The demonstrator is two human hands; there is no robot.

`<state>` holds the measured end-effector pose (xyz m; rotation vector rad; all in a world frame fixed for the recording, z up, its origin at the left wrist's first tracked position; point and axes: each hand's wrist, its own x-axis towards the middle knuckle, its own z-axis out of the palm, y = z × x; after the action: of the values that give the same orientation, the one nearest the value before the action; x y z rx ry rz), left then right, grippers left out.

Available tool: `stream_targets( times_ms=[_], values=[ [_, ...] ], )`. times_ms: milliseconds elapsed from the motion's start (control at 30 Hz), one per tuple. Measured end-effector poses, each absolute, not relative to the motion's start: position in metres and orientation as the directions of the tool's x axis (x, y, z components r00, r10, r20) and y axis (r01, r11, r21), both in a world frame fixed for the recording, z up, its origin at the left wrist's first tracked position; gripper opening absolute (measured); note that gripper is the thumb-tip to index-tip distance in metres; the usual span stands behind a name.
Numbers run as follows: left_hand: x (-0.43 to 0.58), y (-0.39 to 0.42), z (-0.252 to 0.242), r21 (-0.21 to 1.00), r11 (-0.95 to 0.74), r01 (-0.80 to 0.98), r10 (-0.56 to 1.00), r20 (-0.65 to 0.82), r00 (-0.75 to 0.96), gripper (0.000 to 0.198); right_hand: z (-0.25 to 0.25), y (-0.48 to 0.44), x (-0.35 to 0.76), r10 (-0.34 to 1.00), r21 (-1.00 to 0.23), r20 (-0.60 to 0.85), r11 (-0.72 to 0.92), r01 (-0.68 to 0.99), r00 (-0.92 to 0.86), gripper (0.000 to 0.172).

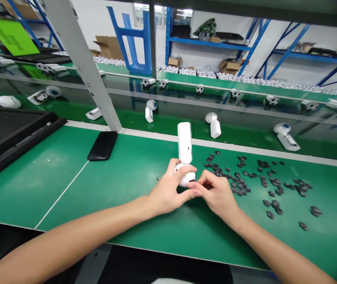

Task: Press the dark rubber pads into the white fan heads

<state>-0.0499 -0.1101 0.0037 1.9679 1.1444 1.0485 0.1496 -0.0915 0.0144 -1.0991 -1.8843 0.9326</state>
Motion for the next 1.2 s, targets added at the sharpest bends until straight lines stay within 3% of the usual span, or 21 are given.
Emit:
stream_targets(
  times_ms=[167, 367, 500, 633, 800, 867, 1033, 1100, 1200],
  values=[
    [-0.05, -0.111, 0.001, 0.796, -0.468, 0.385, 0.877, 0.362, 0.317, 0.05, 0.007, -0.091, 0.149, 0.914, -0.907, 0.147, 0.277, 0.317, -0.378, 0.037],
    [-0.058, -0.102, 0.01, 0.787, -0.516, 0.34, 0.839, 0.383, 0.387, 0.033, 0.012, -0.077, 0.157, 0.791, -0.832, 0.193, 0.446, 0.331, -0.58, 0.03],
    [-0.068, -0.097, 0.017, 0.811, -0.489, 0.321, 0.853, 0.367, 0.372, 0.023, 0.016, -0.049, 0.183, 0.815, -0.702, 0.211, 0.51, 0.496, -0.539, 0.032],
    [-0.076, -0.098, 0.018, 0.875, -0.42, 0.242, 0.881, 0.329, 0.339, 0.021, 0.009, -0.023, 0.212, 0.898, -0.452, 0.238, 0.44, 0.776, -0.37, 0.028],
    [-0.079, -0.096, 0.014, 0.892, -0.378, 0.246, 0.901, 0.294, 0.32, 0.022, 0.002, -0.013, 0.218, 0.881, -0.361, 0.178, 0.473, 0.804, -0.439, 0.028],
    [-0.078, -0.095, 0.012, 0.876, -0.386, 0.287, 0.906, 0.302, 0.296, 0.031, 0.002, -0.012, 0.214, 0.869, -0.36, 0.203, 0.494, 0.791, -0.451, 0.021],
    [-0.075, -0.09, 0.006, 0.944, -0.29, 0.156, 0.95, 0.264, 0.166, 0.093, 0.008, -0.019, 0.201, 0.891, -0.513, 0.292, 0.452, 0.729, -0.347, 0.004],
    [-0.075, -0.087, 0.005, 0.963, -0.235, 0.133, 0.968, 0.219, 0.125, 0.088, 0.012, -0.026, 0.196, 0.908, -0.607, 0.286, 0.419, 0.675, -0.306, 0.006],
    [-0.075, -0.086, 0.008, 0.961, -0.184, 0.206, 0.98, 0.164, 0.109, 0.057, 0.018, -0.04, 0.187, 0.93, -0.783, 0.181, 0.334, 0.525, -0.321, 0.015]
  ],
)
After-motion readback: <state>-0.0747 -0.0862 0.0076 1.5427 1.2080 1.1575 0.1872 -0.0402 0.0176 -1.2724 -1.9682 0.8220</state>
